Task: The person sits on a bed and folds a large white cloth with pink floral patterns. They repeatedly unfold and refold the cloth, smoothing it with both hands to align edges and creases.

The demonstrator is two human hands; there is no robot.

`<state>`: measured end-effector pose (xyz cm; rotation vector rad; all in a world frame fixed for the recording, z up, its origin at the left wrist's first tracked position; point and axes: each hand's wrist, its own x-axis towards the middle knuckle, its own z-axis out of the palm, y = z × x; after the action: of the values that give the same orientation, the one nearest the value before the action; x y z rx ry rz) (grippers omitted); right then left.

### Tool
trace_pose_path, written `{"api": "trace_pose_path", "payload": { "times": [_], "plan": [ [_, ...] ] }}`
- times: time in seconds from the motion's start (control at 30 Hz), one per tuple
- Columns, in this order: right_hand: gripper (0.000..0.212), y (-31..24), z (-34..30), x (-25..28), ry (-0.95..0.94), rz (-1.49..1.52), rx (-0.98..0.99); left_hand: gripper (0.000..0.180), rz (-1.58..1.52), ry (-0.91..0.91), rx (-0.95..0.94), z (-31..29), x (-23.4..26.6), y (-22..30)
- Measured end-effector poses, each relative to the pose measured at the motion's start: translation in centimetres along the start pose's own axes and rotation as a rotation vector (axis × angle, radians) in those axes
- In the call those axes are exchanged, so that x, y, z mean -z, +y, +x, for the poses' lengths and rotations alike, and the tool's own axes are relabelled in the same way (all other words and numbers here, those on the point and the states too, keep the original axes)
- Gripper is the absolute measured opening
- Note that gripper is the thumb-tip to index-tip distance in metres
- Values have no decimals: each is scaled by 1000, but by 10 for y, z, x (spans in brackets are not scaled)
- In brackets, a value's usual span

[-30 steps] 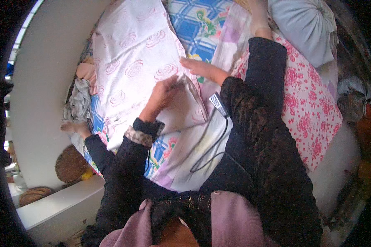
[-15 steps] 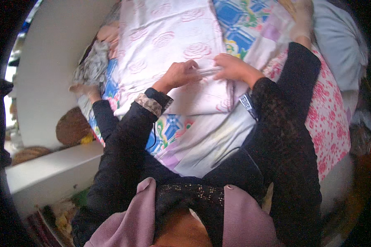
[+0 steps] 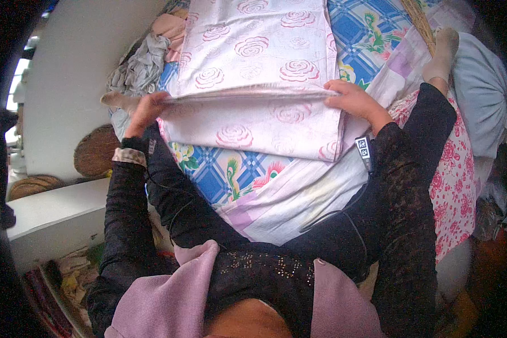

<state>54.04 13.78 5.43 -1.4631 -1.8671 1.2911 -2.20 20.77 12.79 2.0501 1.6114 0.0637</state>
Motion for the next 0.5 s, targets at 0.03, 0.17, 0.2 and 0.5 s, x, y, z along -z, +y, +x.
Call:
{"api": "trace_pose_path", "payload": {
  "times": [0.03,0.17,0.2,0.5],
  "plan": [
    [38,2,4,1,48,12,-25,27,-165,77,-106,10,7,-2],
    [40,11,23,-2,229,384,-158,45,-557,379,-39,68,-20,-10],
    [39,13,27,-3,268,304,-135,55,-520,461,115,75,-37,-14],
    [38,6,45,-2,440,-164,-139,47,-382,557,220,13,-90,-46]
  ]
}}
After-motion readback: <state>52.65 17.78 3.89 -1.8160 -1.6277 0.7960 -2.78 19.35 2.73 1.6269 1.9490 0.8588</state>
